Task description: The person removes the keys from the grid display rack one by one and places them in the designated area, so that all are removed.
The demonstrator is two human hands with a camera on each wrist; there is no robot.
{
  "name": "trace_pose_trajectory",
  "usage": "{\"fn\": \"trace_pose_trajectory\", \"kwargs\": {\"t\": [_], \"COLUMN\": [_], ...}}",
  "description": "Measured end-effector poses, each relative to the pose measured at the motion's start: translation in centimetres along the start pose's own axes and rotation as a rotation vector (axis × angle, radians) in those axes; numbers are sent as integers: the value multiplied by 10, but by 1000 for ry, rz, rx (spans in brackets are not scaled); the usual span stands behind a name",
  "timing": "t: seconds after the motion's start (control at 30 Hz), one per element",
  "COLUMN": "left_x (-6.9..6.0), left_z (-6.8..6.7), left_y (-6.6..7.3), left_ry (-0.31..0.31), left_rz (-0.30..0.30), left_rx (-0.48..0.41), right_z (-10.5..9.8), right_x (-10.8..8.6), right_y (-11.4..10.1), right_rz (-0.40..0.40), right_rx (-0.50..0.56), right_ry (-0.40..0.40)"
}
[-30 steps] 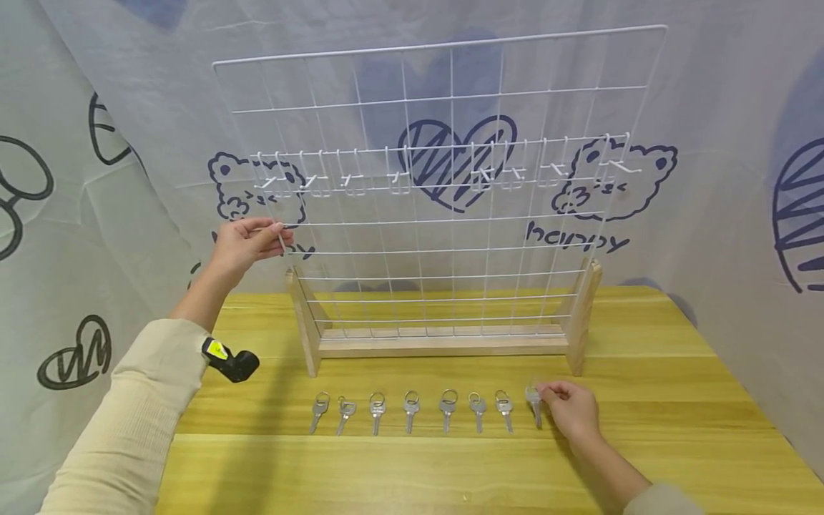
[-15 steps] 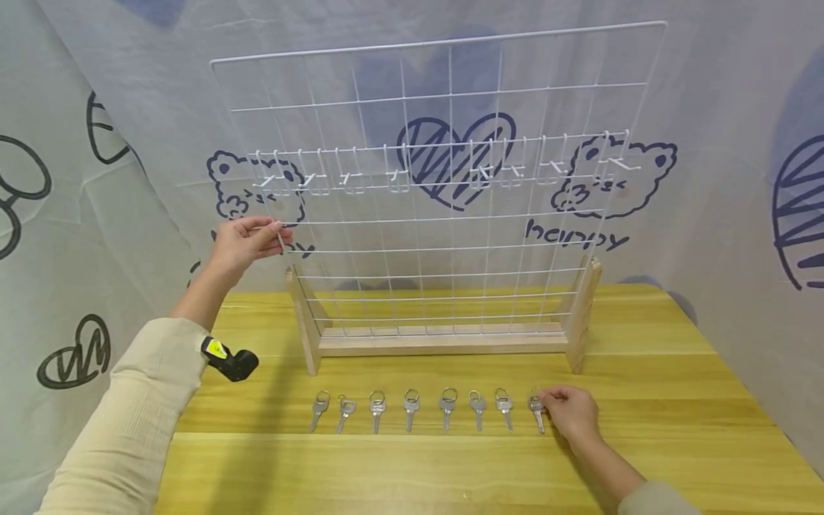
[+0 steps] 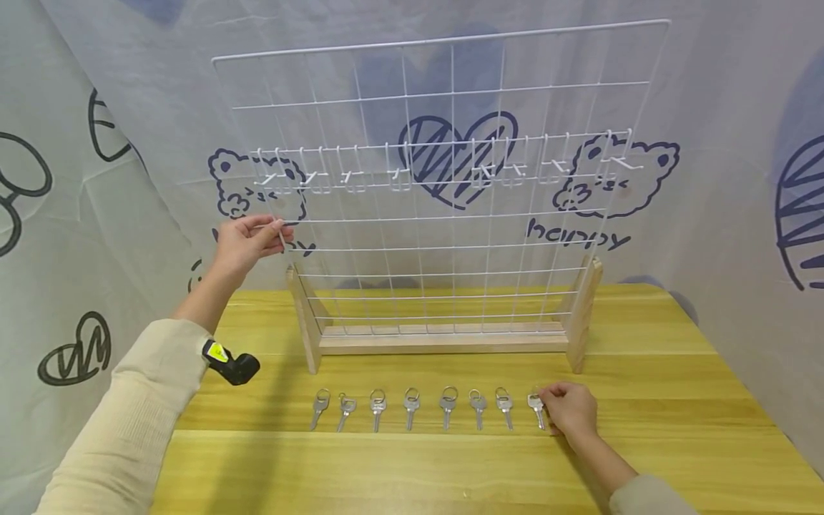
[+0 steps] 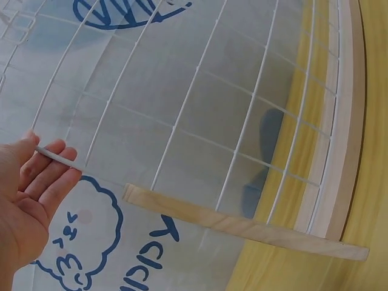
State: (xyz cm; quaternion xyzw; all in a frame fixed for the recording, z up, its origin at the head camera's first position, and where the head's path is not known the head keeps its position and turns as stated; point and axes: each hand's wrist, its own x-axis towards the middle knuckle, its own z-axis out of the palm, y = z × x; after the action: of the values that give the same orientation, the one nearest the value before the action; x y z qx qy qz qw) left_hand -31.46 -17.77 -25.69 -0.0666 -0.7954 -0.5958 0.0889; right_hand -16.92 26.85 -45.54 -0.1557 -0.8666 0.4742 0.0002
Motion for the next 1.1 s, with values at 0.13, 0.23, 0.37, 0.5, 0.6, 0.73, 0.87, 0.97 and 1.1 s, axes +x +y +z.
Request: {"fn": "trace_pose_trajectory", "kwargs": {"t": [0.13,0.23,0.37,0.5,0.6,0.73,0.87,0.97,1.1], "left_x": [-5,-7,-9,-11,-13,-15,-16,-18,-27], "left_z": [2,3,6,9,9,9,9,8,4], "left_y": [1,0,0,0,0,-1,-5,-10,-23], "left_ry": [32,44,52,68,64,35,3,-21,-43], "left_rz": [-4,-10,-6,14,13,4,7,20,44], "left_rx": [4,-12,-47,-37,7,32,64,122,182], "right_z": [1,1,-1,-3,-4,-6,-9,-13,-24], "right_x": [1,1,0,2,4,4,5,6,6], "right_y": [1,0,-1,-1,-1,1,3,3,-4], "right_rz": [-12,-19,-25,-21,-6,5,13,27,8], "right_rx": [-4,-9,-23,-26,-21,-13,0,2,-46], "right_ry": [10,0,-8,-16,-31,-57,-94,-140,-216]}}
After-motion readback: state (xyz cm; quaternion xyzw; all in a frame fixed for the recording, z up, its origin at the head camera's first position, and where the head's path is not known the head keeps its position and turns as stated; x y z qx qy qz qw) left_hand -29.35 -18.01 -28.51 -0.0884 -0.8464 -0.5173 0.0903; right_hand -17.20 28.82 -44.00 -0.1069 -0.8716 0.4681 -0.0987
